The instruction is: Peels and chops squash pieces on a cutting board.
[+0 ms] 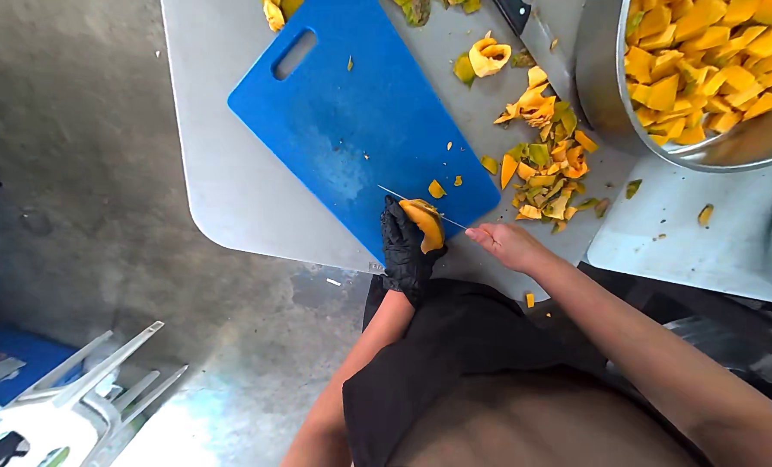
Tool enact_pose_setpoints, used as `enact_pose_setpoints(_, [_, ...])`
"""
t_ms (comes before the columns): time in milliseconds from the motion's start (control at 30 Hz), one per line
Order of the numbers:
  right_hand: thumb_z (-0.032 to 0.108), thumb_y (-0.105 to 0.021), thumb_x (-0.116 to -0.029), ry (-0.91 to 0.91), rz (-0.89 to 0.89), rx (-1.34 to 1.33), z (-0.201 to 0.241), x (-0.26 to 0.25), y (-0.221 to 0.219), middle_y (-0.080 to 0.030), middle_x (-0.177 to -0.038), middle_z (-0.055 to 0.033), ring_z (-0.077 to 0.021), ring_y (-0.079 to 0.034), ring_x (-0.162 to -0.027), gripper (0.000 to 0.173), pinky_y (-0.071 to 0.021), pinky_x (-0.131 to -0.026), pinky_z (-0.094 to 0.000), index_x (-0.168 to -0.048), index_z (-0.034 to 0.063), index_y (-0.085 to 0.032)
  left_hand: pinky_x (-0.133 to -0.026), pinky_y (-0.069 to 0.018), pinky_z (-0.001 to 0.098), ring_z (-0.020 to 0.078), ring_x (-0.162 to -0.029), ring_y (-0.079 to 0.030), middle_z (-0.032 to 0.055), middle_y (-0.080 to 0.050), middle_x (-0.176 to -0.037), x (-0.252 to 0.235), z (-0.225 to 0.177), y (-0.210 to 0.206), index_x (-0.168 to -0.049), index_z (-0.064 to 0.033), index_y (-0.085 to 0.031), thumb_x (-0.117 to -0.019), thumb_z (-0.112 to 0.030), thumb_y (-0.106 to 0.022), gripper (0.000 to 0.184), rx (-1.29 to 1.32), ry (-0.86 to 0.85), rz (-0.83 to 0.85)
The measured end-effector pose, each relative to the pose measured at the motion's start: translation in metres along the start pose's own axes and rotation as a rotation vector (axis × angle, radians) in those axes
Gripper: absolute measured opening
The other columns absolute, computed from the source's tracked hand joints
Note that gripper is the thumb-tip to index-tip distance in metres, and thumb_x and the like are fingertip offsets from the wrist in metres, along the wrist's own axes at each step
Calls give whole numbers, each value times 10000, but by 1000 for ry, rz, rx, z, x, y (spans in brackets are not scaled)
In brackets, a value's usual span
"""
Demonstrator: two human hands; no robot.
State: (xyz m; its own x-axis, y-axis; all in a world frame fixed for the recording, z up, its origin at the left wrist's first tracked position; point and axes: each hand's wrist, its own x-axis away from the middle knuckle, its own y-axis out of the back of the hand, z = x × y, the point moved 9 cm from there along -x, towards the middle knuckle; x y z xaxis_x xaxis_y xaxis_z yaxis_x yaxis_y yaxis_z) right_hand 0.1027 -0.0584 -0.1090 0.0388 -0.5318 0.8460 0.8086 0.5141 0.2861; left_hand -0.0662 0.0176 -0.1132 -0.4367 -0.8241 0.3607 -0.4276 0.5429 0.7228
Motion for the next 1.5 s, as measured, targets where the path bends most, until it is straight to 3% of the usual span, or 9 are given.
enact_pose_setpoints(167, [461, -419, -1098, -97, -24, 31, 5, -18, -9, -673, -902, -268, -441, -680, -926, 588, -517, -823, -601, -1071, -81, -645, -1225, -258, 478, 426, -1541, -205, 347, -100, -1651, -2, -2, 0, -1588, 112, -71, -671, -392, -926, 1351, -10, 59, 72])
enact_pose_setpoints(300, [500, -432, -1084, -145, -124, 58, 7, -22, -13, -690, -902, -268, -447, -698, -933, 610, -530, -802, -599, -1067, -67, -656, -1223, -261, 479, 415, -1543, -205, 323, -97, -1662, -1, 1, 0, -1602, 81, -72, -666, -435, -918, 1363, -15, 48, 59])
enact_pose_setpoints(400, [466, -386, -1105, -167, -219, -80, -11, -12, -17, -683, -949, -305, -482, -679, -972, 624, -509, -850, -637, -1130, -96, -655, -1211, -287, 508, 420, -1529, -240, 309, -156, -1656, 1, 3, 2, -1615, 44, -84, -639, -461, -926, 1384, 10, 44, 5])
enact_pose_setpoints(533, [388, -368, -1125, -160, -339, -198, -35, 13, -11, -636, -825, -264, -422, -651, -825, 577, -501, -782, -591, -1050, -115, -640, -1191, -314, 526, 454, -1497, -286, 336, -200, -1629, 3, 3, 4, -1606, 55, -107, -625, -450, -943, 1384, 2, 74, -78])
enact_pose_setpoints(600, [389, -371, -1124, -119, -346, -204, -28, 27, -10, -602, -771, -220, -374, -620, -758, 563, -491, -735, -550, -1020, -100, -631, -1195, -306, 523, 460, -1499, -275, 334, -165, -1641, 3, 0, 6, -1615, 37, -88, -675, -477, -914, 1353, 6, 108, -109])
enact_pose_setpoints(667, [414, -388, -1114, -71, -329, -151, -13, 37, -12, -638, -793, -229, -389, -656, -783, 568, -513, -743, -562, -1049, -88, -647, -1198, -296, 530, 467, -1506, -260, 331, -136, -1651, 0, -1, 10, -1618, 33, -49, -727, -521, -872, 1333, 5, 144, -100])
enact_pose_setpoints(867, [501, -421, -1086, -113, -241, 62, 14, 45, -10, -693, -953, -277, -462, -692, -972, 623, -521, -836, -609, -1145, -81, -634, -1229, -234, 484, 439, -1523, -246, 341, -154, -1644, 2, 3, 10, -1593, 99, -96, -684, -527, -872, 1349, -57, 71, -113])
enact_pose_setpoints(1100, [512, -446, -1074, -84, -287, 162, 24, 51, 2, -691, -896, -266, -456, -702, -914, 624, -530, -775, -599, -1089, -80, -646, -1238, -214, 482, 432, -1527, -241, 334, -176, -1642, 2, 3, 6, -1581, 113, -147, -684, -511, -880, 1315, -91, 66, -104])
enact_pose_setpoints(1500, [494, -453, -1077, -104, -262, 200, 30, 50, 4, -683, -869, -262, -456, -702, -901, 604, -531, -765, -594, -1068, -80, -641, -1240, -209, 488, 451, -1528, -223, 332, -154, -1649, 5, 5, 0, -1585, 113, -120, -741, -541, -834, 1284, -124, 70, -74])
